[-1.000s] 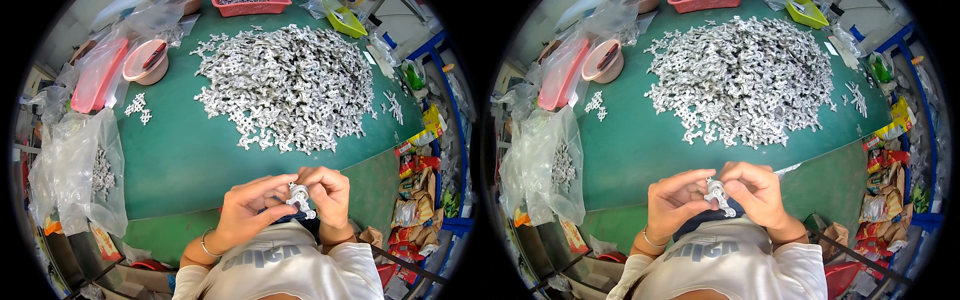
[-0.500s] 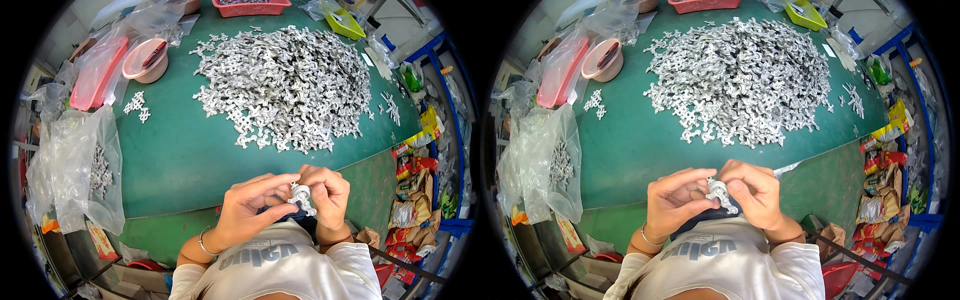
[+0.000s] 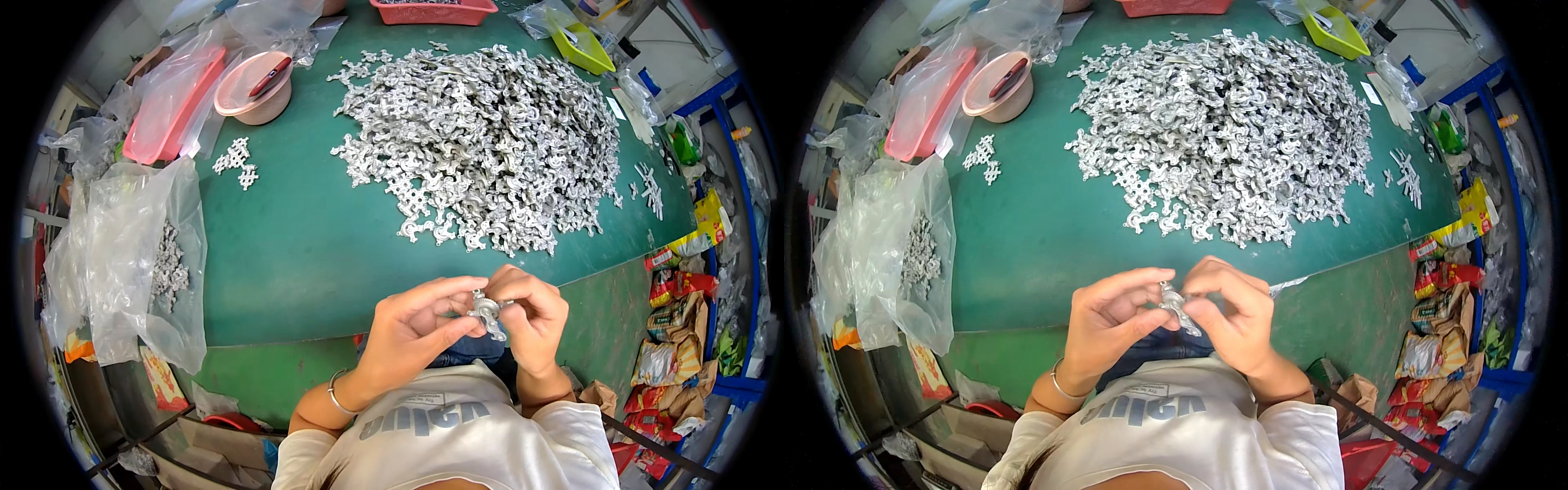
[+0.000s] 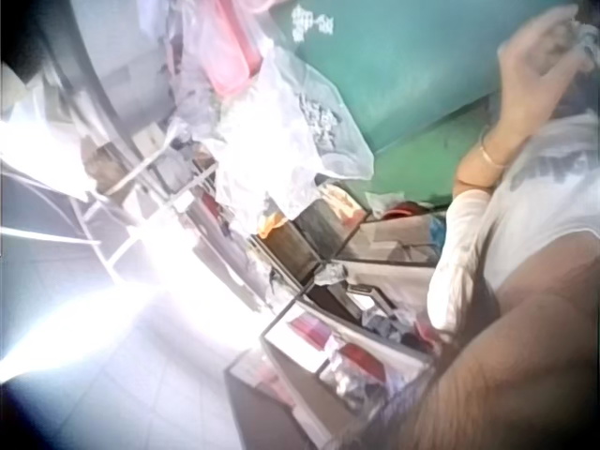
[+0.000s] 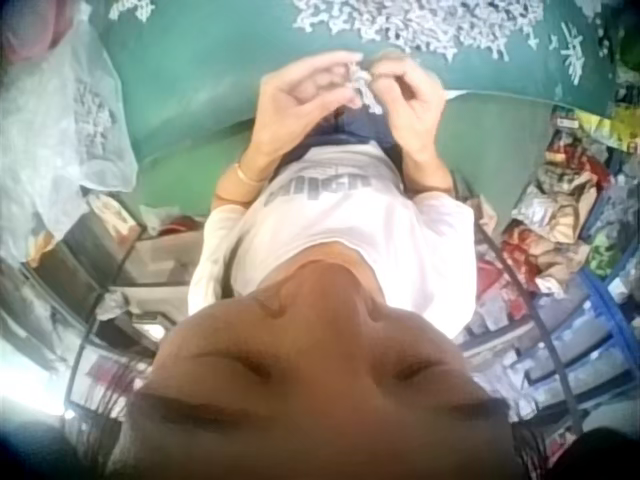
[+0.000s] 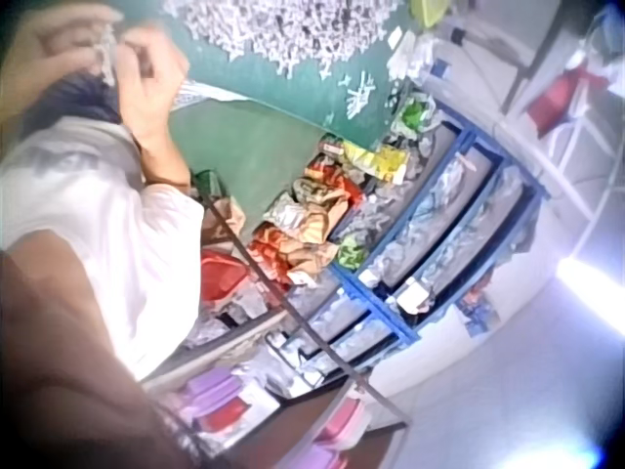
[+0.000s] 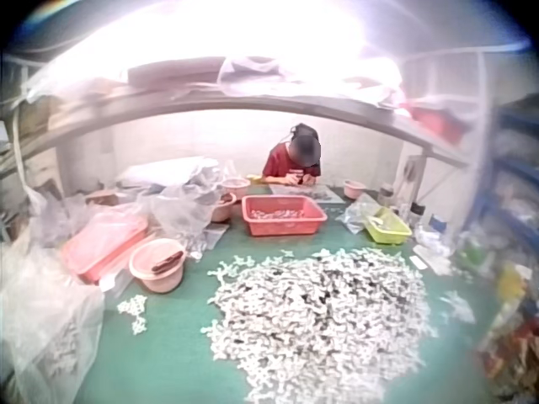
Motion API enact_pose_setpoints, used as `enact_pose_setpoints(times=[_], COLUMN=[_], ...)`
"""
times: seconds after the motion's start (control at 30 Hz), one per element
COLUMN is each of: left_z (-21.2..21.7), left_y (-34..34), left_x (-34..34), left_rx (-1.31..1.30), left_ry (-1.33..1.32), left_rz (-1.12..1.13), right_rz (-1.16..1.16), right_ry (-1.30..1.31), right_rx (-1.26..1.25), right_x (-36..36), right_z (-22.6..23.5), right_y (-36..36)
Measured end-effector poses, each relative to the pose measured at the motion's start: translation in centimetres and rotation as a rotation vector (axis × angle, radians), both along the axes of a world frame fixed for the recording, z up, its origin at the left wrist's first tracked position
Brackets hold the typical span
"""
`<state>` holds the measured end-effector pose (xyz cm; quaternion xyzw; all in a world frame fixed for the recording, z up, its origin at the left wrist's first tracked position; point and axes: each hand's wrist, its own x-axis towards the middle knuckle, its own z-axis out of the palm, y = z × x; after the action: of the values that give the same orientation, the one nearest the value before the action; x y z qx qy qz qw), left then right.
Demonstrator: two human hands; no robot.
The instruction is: The person sorts small cross-shaped metal parts from a pile on a workbench and places them into a plastic bag by hand.
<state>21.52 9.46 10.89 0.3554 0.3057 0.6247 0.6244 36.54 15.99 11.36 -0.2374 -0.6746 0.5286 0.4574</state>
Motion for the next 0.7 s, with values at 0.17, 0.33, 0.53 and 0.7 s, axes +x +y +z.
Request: enact_pose_setpoints(times=[0.17,0.33,0.53,0.7], left_z=[-0.7,-0.8,-1.7,-0.2], left_y=[0.0,0.3,0.8,0.3], left_x=[0.5,0.6,0.7,0.6], left_rx=[0.02,0.05,0.156,0.046], left_ry=[-0.075,-0.029,-0.042,-0.15], left_rz=[0.107,0.139,0.167,0.092], right_rz=[-0.074,-0.033,-0.202,-0.263], right_ry=[-0.083,-0.192,-0.313,-0.311], right_rx=[0.345,0.453,0.69,0.735], right_x=[-0.4,0.1,0.1,0.5], right_z=[0.7,2.0,1.1,0.6], right_y=[-0.2,-0.4,-1.2,-1.5])
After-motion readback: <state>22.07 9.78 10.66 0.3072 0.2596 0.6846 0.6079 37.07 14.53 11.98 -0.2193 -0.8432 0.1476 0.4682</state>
